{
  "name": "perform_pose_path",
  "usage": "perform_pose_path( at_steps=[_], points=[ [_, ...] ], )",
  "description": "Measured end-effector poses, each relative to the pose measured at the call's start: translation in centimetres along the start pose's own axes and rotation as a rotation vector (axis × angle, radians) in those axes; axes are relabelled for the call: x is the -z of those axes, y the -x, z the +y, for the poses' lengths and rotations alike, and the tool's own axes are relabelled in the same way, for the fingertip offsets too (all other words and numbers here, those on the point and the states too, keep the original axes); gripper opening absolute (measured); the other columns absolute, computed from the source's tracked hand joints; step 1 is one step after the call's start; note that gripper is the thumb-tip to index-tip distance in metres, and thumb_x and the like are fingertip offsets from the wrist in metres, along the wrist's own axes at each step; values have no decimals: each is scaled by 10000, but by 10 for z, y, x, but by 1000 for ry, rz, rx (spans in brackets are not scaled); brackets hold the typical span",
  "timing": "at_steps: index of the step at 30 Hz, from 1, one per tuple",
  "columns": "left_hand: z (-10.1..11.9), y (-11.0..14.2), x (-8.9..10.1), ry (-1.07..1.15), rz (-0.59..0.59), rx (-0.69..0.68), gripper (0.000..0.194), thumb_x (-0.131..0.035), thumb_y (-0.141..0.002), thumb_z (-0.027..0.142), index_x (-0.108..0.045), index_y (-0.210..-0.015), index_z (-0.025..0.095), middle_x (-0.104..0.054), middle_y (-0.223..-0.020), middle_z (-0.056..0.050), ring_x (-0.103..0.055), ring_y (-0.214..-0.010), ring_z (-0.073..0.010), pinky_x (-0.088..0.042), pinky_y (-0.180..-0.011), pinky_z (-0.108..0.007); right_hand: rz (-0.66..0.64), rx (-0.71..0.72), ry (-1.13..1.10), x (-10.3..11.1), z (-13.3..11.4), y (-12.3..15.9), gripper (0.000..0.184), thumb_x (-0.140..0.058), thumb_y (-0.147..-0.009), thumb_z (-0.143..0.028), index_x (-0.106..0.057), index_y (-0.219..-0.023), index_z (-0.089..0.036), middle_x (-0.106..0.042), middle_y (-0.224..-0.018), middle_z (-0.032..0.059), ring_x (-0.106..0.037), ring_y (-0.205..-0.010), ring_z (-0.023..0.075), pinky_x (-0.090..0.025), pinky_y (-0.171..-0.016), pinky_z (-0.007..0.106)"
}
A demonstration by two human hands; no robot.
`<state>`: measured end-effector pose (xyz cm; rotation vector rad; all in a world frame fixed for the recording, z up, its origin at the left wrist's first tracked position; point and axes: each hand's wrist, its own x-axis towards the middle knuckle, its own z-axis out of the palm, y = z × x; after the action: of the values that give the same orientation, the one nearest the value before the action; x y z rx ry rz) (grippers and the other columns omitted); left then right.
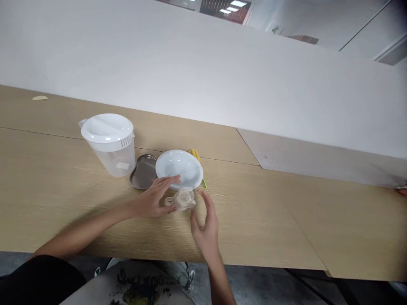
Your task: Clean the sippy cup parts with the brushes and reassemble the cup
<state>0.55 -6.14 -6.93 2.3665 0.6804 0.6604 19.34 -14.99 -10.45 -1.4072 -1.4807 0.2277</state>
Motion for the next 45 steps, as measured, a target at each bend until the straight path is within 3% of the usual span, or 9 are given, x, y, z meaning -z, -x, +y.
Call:
perform_pose_path(
  at_steps=[2,5,8,13,21,28,33,39,45],
  points=[
    [-5,5,-17,-10,56,48,824,-625,-832,459,-177,-1474,202,-423,-1426,-146,-326,-1347,-279,-288,-1103,-494,-68,67,18,8,-6,-14,472,-518,-878,-270,-418,-1334,-197,-555,-1299,129,-537,-1195,249,-469,-972,466],
    [-13,9,-46,-25,159,86,788,-653,-796,503,-295,-1432,208,-428,-1422,-122,-327,-1331,-283,-291,-1100,-482,-299,181,165,12,-17,-40,448,-598,-837,-331,-498,-1250,-187,-621,-1183,125,-589,-1092,262,-505,-899,430],
    [-22,12,-64,-25,249,141,735,-661,-786,515,-381,-1389,201,-508,-1342,-106,-359,-1290,-283,-311,-1080,-460,-512,182,328,13,-26,-60,343,-630,-816,-322,-562,-1122,-183,-652,-1056,102,-623,-974,251,-515,-806,386],
    [-29,20,-71,-88,247,80,744,-688,-741,567,-442,-1351,218,-591,-1231,-88,-404,-1230,-285,-284,-1049,-459,-763,148,452,17,-37,-75,283,-660,-778,-349,-552,-974,-175,-637,-970,66,-622,-876,227,-477,-718,334],
    [-26,24,-74,-154,306,28,613,-653,-750,601,-571,-1198,191,-635,-1088,-83,-496,-1046,-250,-324,-950,-421,-1086,393,658,19,-68,-99,213,-591,-827,-293,-590,-966,-132,-622,-897,93,-610,-739,203,-437,-580,297],
    [-26,27,-74,-163,331,-14,632,-554,-788,665,-568,-1193,179,-628,-1085,-91,-497,-1013,-254,-348,-918,-424,-1050,569,693,19,-70,-101,196,-629,-821,-327,-635,-879,-139,-631,-808,84,-601,-705,201,-416,-512,293],
    [-29,30,-77,-171,345,-26,622,-556,-809,634,-537,-1245,192,-640,-1070,-83,-500,-1021,-259,-347,-912,-424,-1030,600,700,20,-69,-101,237,-677,-789,-362,-637,-857,-138,-635,-786,80,-595,-661,182,-383,-482,274],
    [-33,31,-79,-166,374,-61,649,-555,-796,653,-520,-1248,188,-643,-1012,-94,-489,-992,-246,-364,-890,-412,-1014,636,641,20,-56,-100,158,-641,-814,-317,-648,-835,-160,-635,-792,63,-595,-664,186,-386,-499,282],
    [-28,29,-76,-162,353,-41,618,-594,-787,624,-530,-1205,172,-647,-1019,-90,-474,-1007,-246,-364,-896,-407,-1045,488,648,22,-65,-102,224,-676,-798,-352,-647,-892,-151,-637,-826,67,-613,-672,199,-406,-510,294]
  ],
)
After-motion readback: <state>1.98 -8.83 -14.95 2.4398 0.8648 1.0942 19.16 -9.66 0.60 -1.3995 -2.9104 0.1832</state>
